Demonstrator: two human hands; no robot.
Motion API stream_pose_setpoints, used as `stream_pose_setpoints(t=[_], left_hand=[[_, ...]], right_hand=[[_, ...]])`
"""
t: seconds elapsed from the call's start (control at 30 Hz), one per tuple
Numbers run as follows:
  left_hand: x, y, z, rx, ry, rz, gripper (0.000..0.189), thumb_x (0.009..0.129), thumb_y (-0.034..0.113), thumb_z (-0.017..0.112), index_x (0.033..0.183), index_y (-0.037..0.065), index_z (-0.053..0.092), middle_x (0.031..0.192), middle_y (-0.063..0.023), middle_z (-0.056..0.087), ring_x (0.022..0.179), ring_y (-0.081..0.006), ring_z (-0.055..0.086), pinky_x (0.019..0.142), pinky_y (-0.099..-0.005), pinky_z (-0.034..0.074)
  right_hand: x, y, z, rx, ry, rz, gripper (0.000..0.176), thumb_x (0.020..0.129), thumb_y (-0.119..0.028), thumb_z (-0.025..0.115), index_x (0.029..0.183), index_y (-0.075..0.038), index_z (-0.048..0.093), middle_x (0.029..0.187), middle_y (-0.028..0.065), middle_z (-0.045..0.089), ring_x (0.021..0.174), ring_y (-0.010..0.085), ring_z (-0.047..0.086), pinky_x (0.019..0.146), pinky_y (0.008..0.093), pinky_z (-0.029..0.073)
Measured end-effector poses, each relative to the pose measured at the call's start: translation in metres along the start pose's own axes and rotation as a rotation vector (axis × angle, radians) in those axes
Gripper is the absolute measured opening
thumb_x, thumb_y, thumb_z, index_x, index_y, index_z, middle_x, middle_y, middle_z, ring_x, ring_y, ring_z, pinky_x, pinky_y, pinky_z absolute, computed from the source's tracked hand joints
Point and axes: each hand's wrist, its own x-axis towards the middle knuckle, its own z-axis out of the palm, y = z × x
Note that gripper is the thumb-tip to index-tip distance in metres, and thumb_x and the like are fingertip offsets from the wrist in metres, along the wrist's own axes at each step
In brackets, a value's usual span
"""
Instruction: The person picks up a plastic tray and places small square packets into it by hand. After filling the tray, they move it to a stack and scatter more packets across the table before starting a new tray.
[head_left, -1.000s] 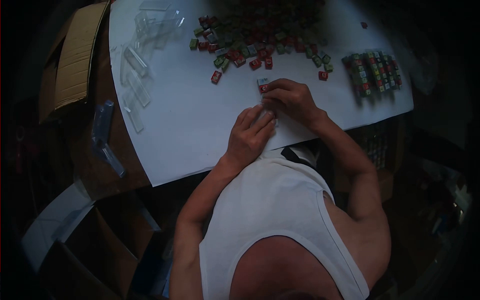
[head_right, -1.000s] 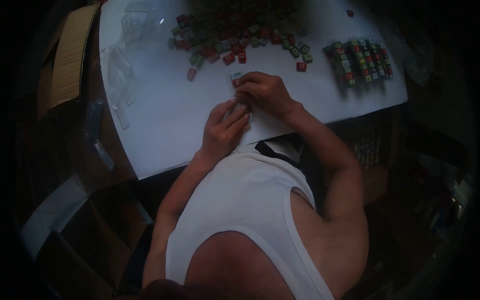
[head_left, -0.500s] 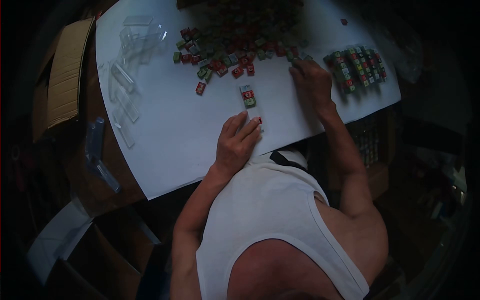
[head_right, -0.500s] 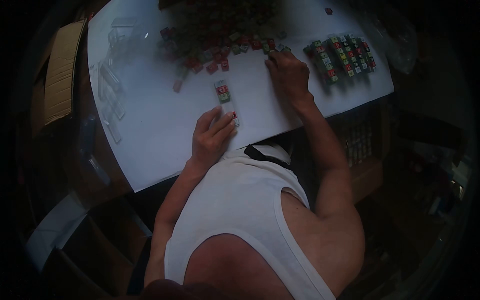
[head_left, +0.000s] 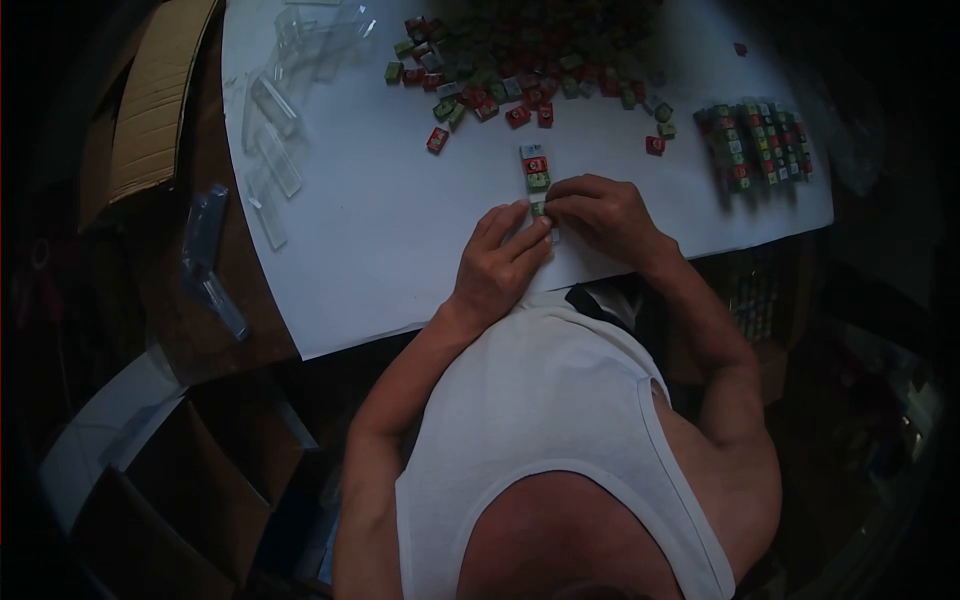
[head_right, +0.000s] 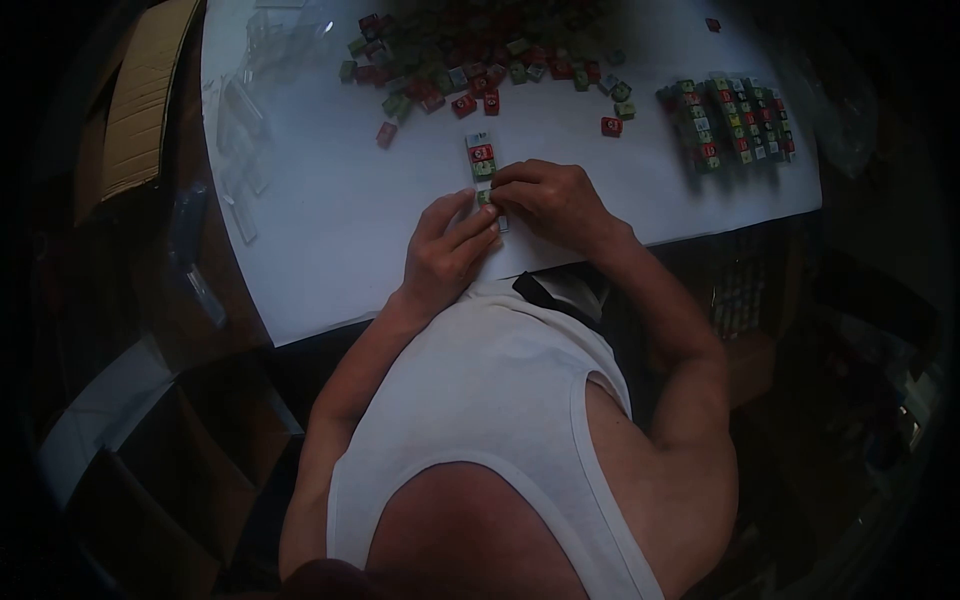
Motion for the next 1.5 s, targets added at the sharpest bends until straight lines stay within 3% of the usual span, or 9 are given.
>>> stream_pose_setpoints(t=[0.23, 0.3, 0.4, 0.5, 0.73, 0.9, 1.1, 1.33, 1.5], left_hand=[[-0.002, -0.002, 0.001, -0.035, -0.006, 0.004, 0.012, 0.079, 0.004, 0.08, 0.09, 0.001, 0.075, 0.112, -0.0089, 0.074, 0.119, -0.0348, 0.062, 0.098, -0.0458, 0.056], [-0.006, -0.003, 0.001, -0.052, -0.027, 0.009, 0.018, 0.078, 0.005, 0.082, 0.095, 0.003, 0.075, 0.117, -0.0088, 0.074, 0.122, -0.0354, 0.06, 0.097, -0.0448, 0.056], [-0.004, -0.002, -0.002, -0.041, -0.051, -0.002, 0.026, 0.078, 0.008, 0.085, 0.102, 0.005, 0.074, 0.123, -0.0088, 0.072, 0.127, -0.0363, 0.058, 0.098, -0.0441, 0.056], [0.003, 0.003, -0.004, 0.004, -0.059, -0.031, 0.029, 0.081, 0.011, 0.084, 0.107, 0.006, 0.074, 0.126, -0.0092, 0.071, 0.129, -0.0365, 0.056, 0.101, -0.0449, 0.054], [-0.002, 0.0, -0.001, 0.056, -0.046, -0.029, 0.027, 0.083, 0.014, 0.083, 0.107, 0.006, 0.075, 0.129, -0.0093, 0.07, 0.129, -0.0361, 0.056, 0.105, -0.0463, 0.051], [0.0, 0.0, -0.001, 0.04, -0.015, -0.023, 0.025, 0.081, 0.013, 0.083, 0.103, 0.005, 0.076, 0.125, -0.0085, 0.071, 0.125, -0.0353, 0.058, 0.102, -0.0456, 0.052], [-0.002, -0.001, 0.0, 0.029, 0.007, -0.012, 0.024, 0.079, 0.013, 0.083, 0.1, 0.005, 0.077, 0.122, -0.0082, 0.072, 0.121, -0.0353, 0.061, 0.1, -0.0458, 0.052], [-0.002, 0.0, 0.0, -0.015, 0.013, -0.01, 0.02, 0.079, 0.012, 0.084, 0.096, 0.005, 0.076, 0.118, -0.0078, 0.074, 0.12, -0.0373, 0.062, 0.099, -0.0479, 0.055], [0.003, 0.001, -0.006, -0.074, -0.037, 0.075, 0.014, 0.079, 0.008, 0.079, 0.092, 0.004, 0.074, 0.114, -0.0085, 0.074, 0.116, -0.0331, 0.066, 0.105, -0.0486, 0.054]], right_hand=[[-0.003, 0.006, -0.012, 0.023, 0.126, 0.018, 0.019, 0.081, -0.001, 0.081, 0.099, -0.006, 0.076, 0.109, 0.0105, 0.074, 0.089, 0.0238, 0.076, 0.071, 0.0333, 0.063], [-0.005, 0.021, -0.025, -0.208, 0.432, 0.403, 0.021, 0.082, -0.004, 0.077, 0.103, -0.006, 0.075, 0.107, 0.0116, 0.074, 0.091, 0.0293, 0.075, 0.076, 0.0383, 0.062], [-0.013, 0.052, -0.054, -0.518, 0.478, 0.469, 0.024, 0.085, -0.005, 0.075, 0.109, -0.007, 0.074, 0.11, 0.0133, 0.074, 0.094, 0.0339, 0.074, 0.079, 0.0424, 0.061], [-0.024, 0.063, -0.066, -0.51, 0.294, 0.55, 0.023, 0.088, -0.006, 0.074, 0.111, -0.007, 0.074, 0.111, 0.0144, 0.074, 0.096, 0.0368, 0.073, 0.08, 0.0452, 0.06], [-0.021, 0.055, -0.06, -0.413, 0.286, 0.572, 0.02, 0.09, -0.012, 0.077, 0.109, -0.008, 0.074, 0.107, 0.0135, 0.075, 0.082, 0.0288, 0.075, 0.072, 0.0385, 0.061], [-0.008, 0.005, -0.024, -0.067, 0.148, 0.226, 0.019, 0.086, -0.008, 0.082, 0.104, -0.009, 0.076, 0.101, 0.0084, 0.075, 0.076, 0.0224, 0.075, 0.063, 0.0304, 0.06], [0.01, -0.004, 0.004, -0.08, 0.084, 0.048, 0.012, 0.084, -0.005, 0.081, 0.094, -0.008, 0.078, 0.1, 0.0078, 0.075, 0.08, 0.0242, 0.075, 0.07, 0.0342, 0.062], [0.011, -0.008, 0.006, 0.093, 0.023, 0.295, 0.01, 0.084, -0.009, 0.082, 0.093, -0.008, 0.077, 0.099, 0.0095, 0.072, 0.083, 0.024, 0.075, 0.071, 0.0346, 0.062], [0.009, -0.028, 0.011, -0.265, 0.135, 0.39, 0.033, 0.081, -0.023, 0.088, 0.102, -0.004, 0.072, 0.108, 0.013, 0.069, 0.087, 0.0279, 0.073, 0.072, 0.037, 0.061]])
